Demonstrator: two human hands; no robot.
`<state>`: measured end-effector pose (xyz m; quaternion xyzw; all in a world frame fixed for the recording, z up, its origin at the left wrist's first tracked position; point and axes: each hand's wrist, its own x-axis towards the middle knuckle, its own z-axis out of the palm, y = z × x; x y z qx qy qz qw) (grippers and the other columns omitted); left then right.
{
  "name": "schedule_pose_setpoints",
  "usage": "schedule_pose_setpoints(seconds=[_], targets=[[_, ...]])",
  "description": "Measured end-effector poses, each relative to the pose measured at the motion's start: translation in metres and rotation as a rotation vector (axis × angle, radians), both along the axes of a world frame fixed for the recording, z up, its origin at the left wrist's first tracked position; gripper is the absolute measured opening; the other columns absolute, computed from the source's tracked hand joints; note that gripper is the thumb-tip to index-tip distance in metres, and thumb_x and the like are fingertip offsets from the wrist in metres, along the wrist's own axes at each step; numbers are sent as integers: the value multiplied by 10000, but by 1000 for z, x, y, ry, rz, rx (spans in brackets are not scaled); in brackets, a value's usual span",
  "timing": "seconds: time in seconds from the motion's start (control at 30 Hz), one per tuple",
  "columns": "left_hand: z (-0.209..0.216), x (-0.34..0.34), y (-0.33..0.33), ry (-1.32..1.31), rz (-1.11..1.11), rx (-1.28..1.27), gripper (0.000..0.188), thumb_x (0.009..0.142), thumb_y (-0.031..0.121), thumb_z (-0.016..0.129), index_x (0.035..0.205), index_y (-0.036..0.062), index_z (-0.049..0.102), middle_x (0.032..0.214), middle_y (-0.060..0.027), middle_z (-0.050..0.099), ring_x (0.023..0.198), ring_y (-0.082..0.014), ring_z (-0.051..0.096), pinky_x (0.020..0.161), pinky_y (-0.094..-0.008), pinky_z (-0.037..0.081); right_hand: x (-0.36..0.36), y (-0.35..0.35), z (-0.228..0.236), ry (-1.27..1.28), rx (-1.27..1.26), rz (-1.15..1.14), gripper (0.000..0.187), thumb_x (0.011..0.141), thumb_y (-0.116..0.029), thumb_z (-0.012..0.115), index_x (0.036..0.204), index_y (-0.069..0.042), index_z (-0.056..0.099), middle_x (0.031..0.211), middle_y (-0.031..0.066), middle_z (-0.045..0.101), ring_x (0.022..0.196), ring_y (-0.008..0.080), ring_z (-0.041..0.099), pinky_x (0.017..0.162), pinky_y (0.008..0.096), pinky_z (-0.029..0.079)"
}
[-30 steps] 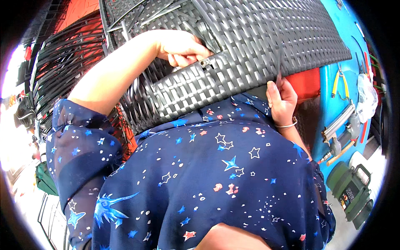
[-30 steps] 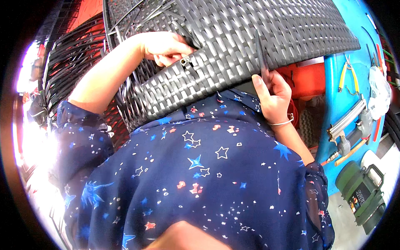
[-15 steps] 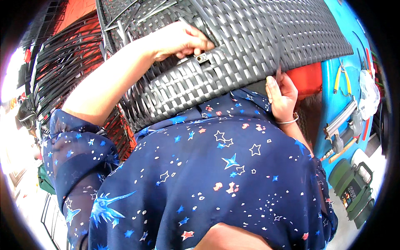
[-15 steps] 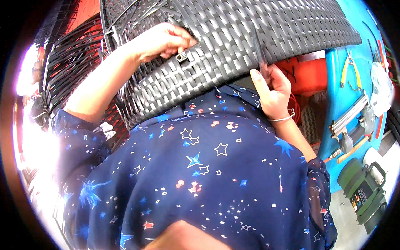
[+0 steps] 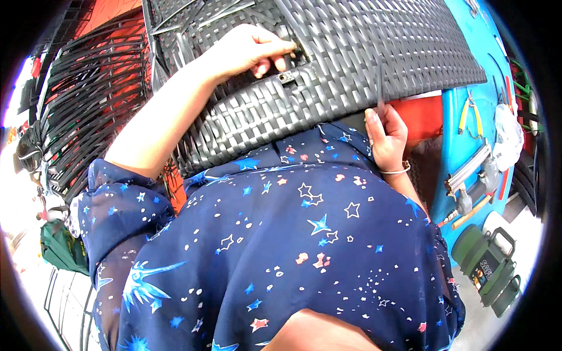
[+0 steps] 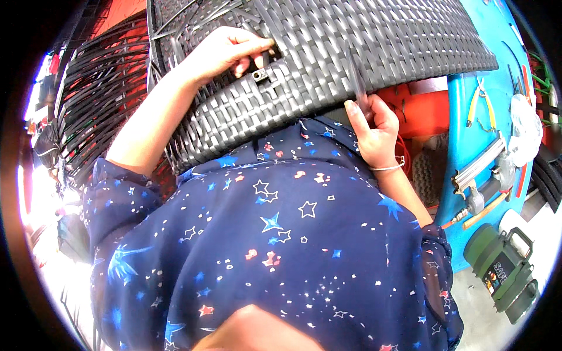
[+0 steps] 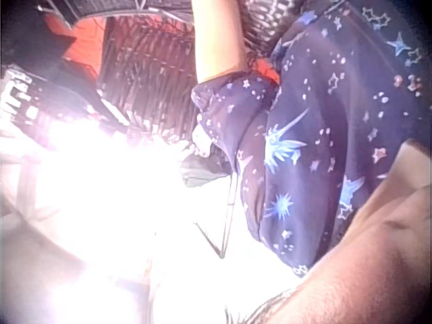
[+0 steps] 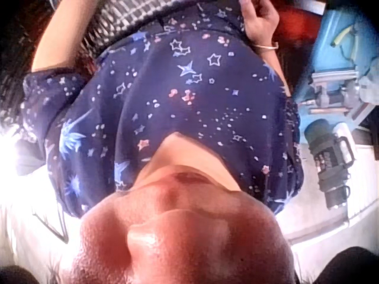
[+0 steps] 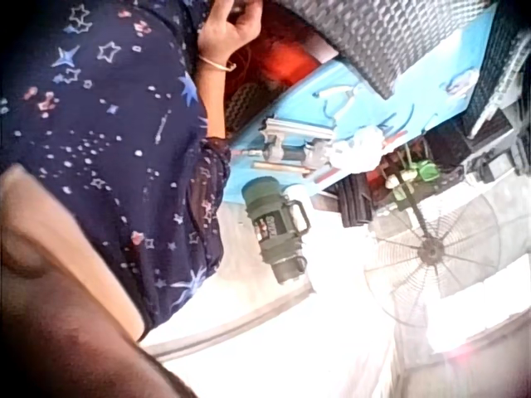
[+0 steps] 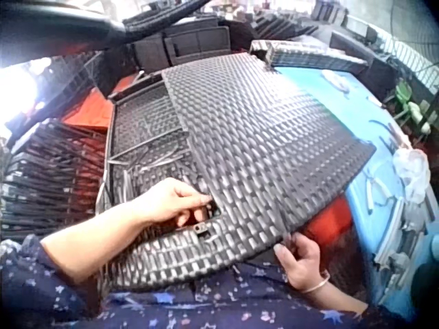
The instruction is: The person weaves black synthetic strips into a wicker chair frame. They use a staple gun to secure the woven material and pliers to pull the strips tight. The person also uses a knife to trim excess material and adjusts the weave by hand.
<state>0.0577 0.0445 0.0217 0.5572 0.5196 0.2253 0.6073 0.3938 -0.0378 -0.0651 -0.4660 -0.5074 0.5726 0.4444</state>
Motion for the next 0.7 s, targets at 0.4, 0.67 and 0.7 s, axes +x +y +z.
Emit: schedule_pose_setpoints(seconds=[0.4, 0.67, 0.7], targets=[[7, -13, -19, 360, -95, -244, 403, 979, 442, 659, 755, 118, 747, 541, 94, 472, 490, -22, 368, 462, -242, 280, -4, 0, 2, -15, 8, -17, 116, 1020, -117, 631, 929, -47, 610, 687, -65, 504, 543, 22, 390, 486, 210, 286], [-12, 14, -3, 35, 163, -118, 222, 873, 262, 805, 894, 40, 804, 720, -31, 693, 644, -89, 623, 619, -232, 533, 5, 2, -4, -41, -23, -28, 122, 1024, -126, 626, 930, -50, 607, 689, -70, 501, 547, 23, 390, 483, 212, 282], [-15, 16, -2, 52, 183, -106, 224, 874, 254, 805, 926, 37, 807, 729, -37, 699, 639, -89, 624, 613, -236, 534, 5, 3, -4, -71, -1, -17, 121, 1024, -124, 625, 929, -51, 606, 690, -69, 501, 548, 23, 392, 484, 210, 282]])
